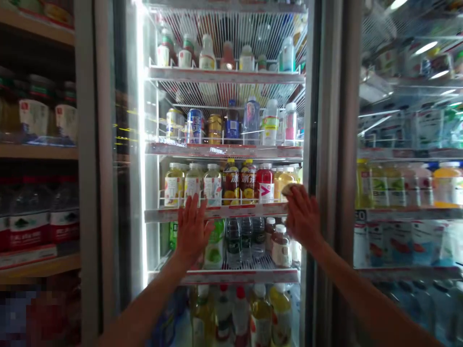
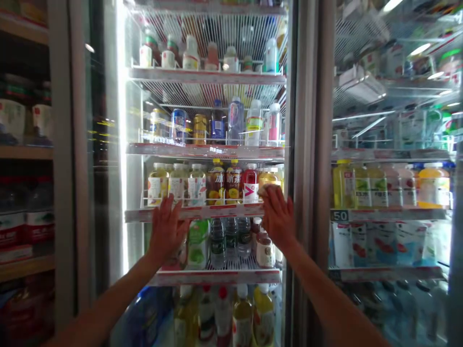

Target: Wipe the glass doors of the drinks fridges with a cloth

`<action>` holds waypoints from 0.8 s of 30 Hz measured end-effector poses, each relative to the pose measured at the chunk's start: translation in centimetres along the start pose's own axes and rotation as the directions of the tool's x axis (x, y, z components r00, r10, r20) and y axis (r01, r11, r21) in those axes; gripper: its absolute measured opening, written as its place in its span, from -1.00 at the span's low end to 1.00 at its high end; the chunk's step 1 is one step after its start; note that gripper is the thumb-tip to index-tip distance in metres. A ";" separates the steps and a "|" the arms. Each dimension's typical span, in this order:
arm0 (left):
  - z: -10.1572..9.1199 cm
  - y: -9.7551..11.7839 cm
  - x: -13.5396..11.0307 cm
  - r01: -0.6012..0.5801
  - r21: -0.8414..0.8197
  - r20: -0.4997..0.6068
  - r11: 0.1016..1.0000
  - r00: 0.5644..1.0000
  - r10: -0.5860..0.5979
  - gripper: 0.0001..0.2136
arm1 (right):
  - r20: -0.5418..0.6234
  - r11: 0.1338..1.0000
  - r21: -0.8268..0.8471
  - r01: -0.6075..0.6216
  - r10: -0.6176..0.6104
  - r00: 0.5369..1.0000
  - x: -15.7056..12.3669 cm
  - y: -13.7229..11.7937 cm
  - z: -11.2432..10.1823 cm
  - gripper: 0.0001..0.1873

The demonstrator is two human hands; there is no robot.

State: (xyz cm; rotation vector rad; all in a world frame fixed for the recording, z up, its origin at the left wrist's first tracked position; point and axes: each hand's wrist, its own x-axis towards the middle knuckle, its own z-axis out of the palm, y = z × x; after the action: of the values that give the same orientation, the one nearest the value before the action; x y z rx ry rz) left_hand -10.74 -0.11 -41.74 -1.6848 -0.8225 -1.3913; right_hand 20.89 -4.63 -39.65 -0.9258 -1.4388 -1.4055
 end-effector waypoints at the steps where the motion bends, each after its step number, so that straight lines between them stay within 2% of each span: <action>1: 0.0 -0.2 0.2 0.012 -0.001 -0.008 1.000 1.000 -0.012 -0.41 | -0.047 0.997 -0.006 -0.074 0.074 0.996 0.6 0.4 0.2 -0.44; 3: 0.1 -0.5 0.5 0.032 0.001 -0.015 0.999 0.999 -0.032 -0.42 | -0.125 0.983 0.000 -0.183 0.182 0.975 1.7 0.5 0.5 -0.43; 5: 0.3 -0.7 0.7 0.032 0.013 -0.022 0.999 0.999 -0.032 -0.42 | -0.165 0.981 0.001 -0.194 0.191 0.968 2.5 -0.1 0.9 -0.41; 8: 0.7 -1.0 0.8 0.021 0.025 -0.052 0.999 0.998 -0.020 -0.41 | -0.077 1.000 0.013 -0.009 0.010 0.997 3.6 -0.4 1.2 -0.38; 9: 0.8 -1.1 0.7 0.018 0.025 -0.065 1.000 0.998 -0.016 -0.40 | -0.053 0.999 0.024 0.036 -0.034 0.998 4.1 0.0 1.2 -0.37; 10: 0.8 -1.2 0.7 0.014 0.024 -0.074 1.000 0.997 -0.012 -0.39 | -0.060 0.999 0.029 0.031 -0.029 0.998 4.7 0.6 1.3 -0.38; 11: 0.8 -1.2 0.7 0.009 0.022 -0.079 1.000 0.997 -0.008 -0.39 | -0.106 0.999 0.029 -0.023 0.026 0.994 5.4 1.3 1.4 -0.40; 13: 0.7 -1.3 0.7 0.002 0.015 -0.076 1.000 0.997 -0.001 -0.37 | -0.230 0.980 0.041 -0.197 0.201 0.952 6.8 2.3 1.7 -0.43; 14: 0.7 -1.1 0.9 -0.002 0.009 -0.080 1.000 0.997 0.002 -0.37 | -0.259 0.965 0.058 -0.257 0.263 0.929 7.4 2.2 1.9 -0.45; 15: 0.6 -0.7 1.1 -0.004 -0.001 -0.080 1.000 0.997 0.004 -0.37 | -0.251 0.959 0.079 -0.272 0.283 0.926 7.8 1.8 2.0 -0.45; 17: 0.6 0.6 2.0 -0.007 -0.040 -0.076 0.999 0.997 0.004 -0.36 | -0.144 0.969 0.127 -0.212 0.229 0.963 8.0 -0.3 2.4 -0.44; 20: 1.0 4.4 4.0 -0.059 -0.137 -0.080 0.989 0.996 0.048 -0.36 | -0.005 0.963 0.236 -0.131 0.136 0.991 7.2 -4.4 2.6 -0.40; 22: 1.7 7.4 5.5 -0.143 -0.204 -0.112 0.968 0.986 0.122 -0.38 | 0.003 0.934 0.323 -0.152 0.160 0.987 6.6 -6.2 2.5 -0.40; 24: 2.9 10.2 6.7 -0.224 -0.225 -0.143 0.948 0.970 0.195 -0.44 | -0.006 0.884 0.422 -0.200 0.223 0.975 6.1 -6.8 2.2 -0.40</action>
State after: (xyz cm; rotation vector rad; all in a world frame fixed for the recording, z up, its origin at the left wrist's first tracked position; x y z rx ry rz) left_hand 0.67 -2.52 -37.08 -1.7920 -0.4057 -1.4694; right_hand 12.36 -3.36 -36.03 -0.7328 -1.4715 -0.9017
